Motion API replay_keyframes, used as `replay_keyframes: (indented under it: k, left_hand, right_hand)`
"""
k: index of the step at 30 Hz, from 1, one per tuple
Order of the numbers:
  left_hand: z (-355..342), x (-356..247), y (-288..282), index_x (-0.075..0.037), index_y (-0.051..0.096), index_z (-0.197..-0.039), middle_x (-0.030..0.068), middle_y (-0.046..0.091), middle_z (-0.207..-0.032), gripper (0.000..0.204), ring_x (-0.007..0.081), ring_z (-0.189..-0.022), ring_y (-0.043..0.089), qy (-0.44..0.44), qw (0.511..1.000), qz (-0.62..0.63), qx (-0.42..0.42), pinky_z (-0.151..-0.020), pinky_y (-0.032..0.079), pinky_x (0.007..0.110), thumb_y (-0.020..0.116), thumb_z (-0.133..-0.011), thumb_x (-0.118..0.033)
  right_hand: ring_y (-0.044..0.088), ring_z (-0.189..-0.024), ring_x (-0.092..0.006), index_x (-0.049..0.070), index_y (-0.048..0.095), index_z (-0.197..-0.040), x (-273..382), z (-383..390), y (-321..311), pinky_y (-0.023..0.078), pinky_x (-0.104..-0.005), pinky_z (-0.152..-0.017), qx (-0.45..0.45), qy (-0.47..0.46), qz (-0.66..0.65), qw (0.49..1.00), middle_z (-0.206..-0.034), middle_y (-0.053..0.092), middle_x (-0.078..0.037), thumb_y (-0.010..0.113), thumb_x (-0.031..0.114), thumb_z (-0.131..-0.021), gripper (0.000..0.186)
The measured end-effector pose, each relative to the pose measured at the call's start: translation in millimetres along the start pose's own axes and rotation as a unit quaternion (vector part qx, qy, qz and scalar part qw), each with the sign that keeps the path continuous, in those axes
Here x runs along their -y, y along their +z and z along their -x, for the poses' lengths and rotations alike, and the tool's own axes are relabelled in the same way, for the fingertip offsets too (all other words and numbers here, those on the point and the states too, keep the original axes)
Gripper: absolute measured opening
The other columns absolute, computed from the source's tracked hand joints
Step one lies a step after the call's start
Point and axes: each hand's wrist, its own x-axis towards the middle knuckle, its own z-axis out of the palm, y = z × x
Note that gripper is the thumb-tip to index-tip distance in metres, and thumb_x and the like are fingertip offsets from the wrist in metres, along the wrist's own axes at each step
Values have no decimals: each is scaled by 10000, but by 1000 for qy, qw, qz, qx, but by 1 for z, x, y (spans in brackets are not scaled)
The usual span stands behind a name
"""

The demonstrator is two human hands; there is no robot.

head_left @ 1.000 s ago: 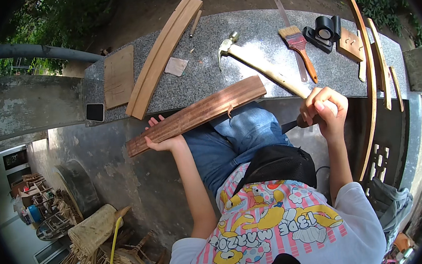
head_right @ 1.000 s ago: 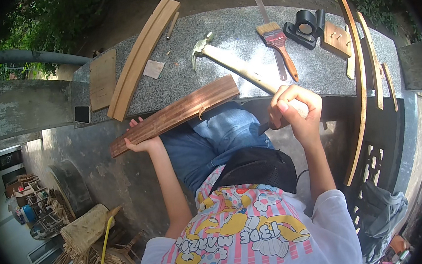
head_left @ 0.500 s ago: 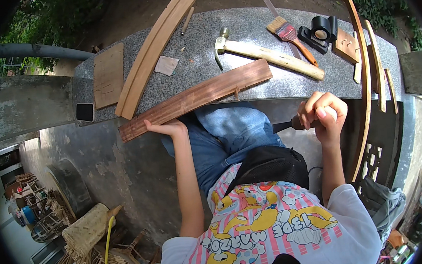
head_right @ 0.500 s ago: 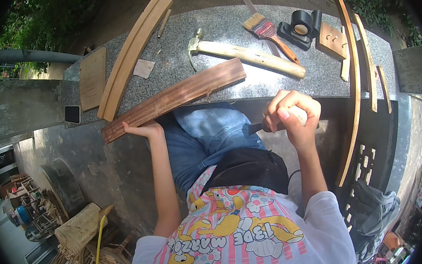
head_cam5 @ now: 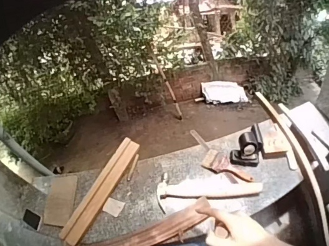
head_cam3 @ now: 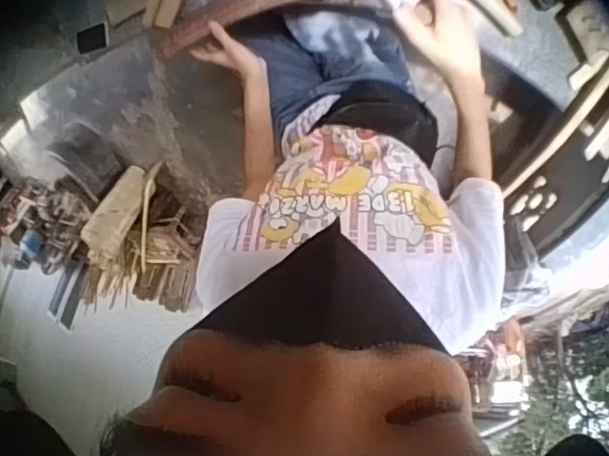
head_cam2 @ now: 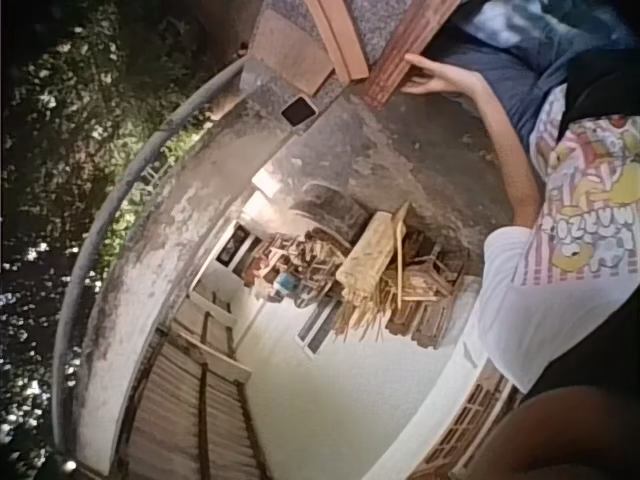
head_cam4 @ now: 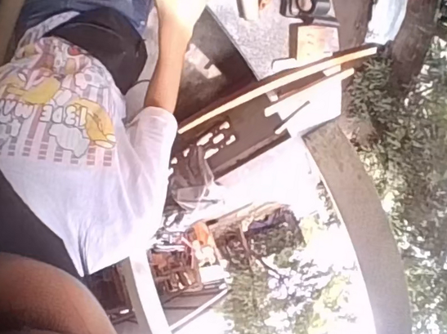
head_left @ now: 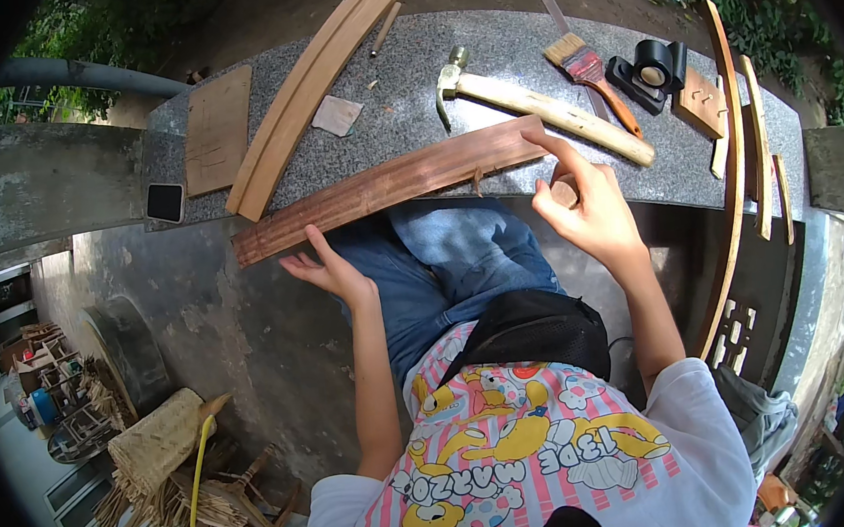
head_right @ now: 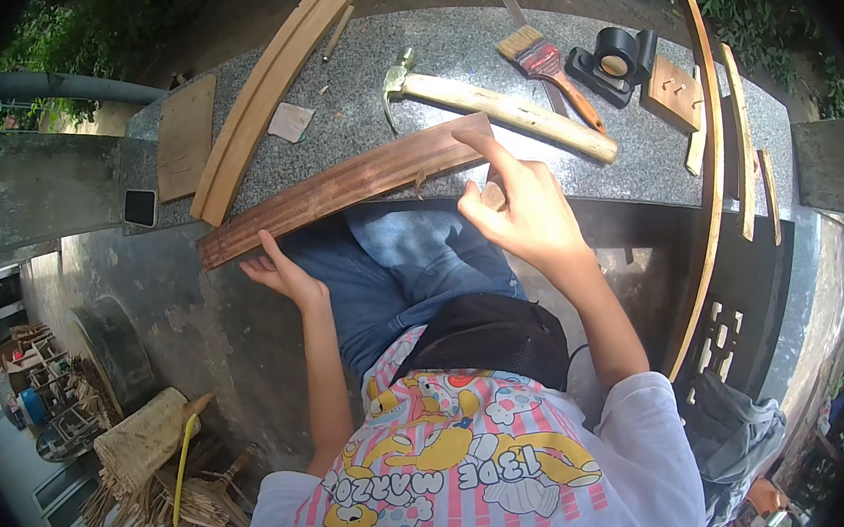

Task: Hammering a piece of wood and then applying a layer of varnish or stain with a brush.

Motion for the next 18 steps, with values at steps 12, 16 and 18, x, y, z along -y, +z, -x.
replay_keyframes:
  k: [12, 16, 18]
  left_hand:
    - [-141, -69, -16, -40, 361, -1410, 181, 345, -1453, 873, 333, -1355, 338, 400, 819, -381, 156, -1135, 261, 453, 808, -743, -385]
    - [-162, -83, 14, -50, 492, -1308, 133, 525, -1258, 818, 338, -1183, 503, 405, 725, -460, 316, -1007, 410, 440, 859, -639, -347]
    - [-177, -82, 14, -39, 504, -1272, 139, 530, -1186, 779, 343, -1125, 518, 444, 708, -436, 334, -933, 447, 428, 853, -636, -325]
  right_hand:
    - [678, -791, -396, 10, 453, -1359, -42, -51, 38, 554, -452, -705, 46, 3, 194, 980, -758, 665, -247, 791, 250, -690, 787]
    - [675, -819, -403, -3, 465, -1341, -43, -52, 43, 554, -457, -732, 15, 9, 197, 980, -835, 666, -270, 784, 239, -695, 760]
    - [674, -828, -406, -7, 467, -1336, -40, -51, 44, 553, -459, -737, 8, 13, 191, 982, -860, 665, -276, 781, 234, -695, 753]
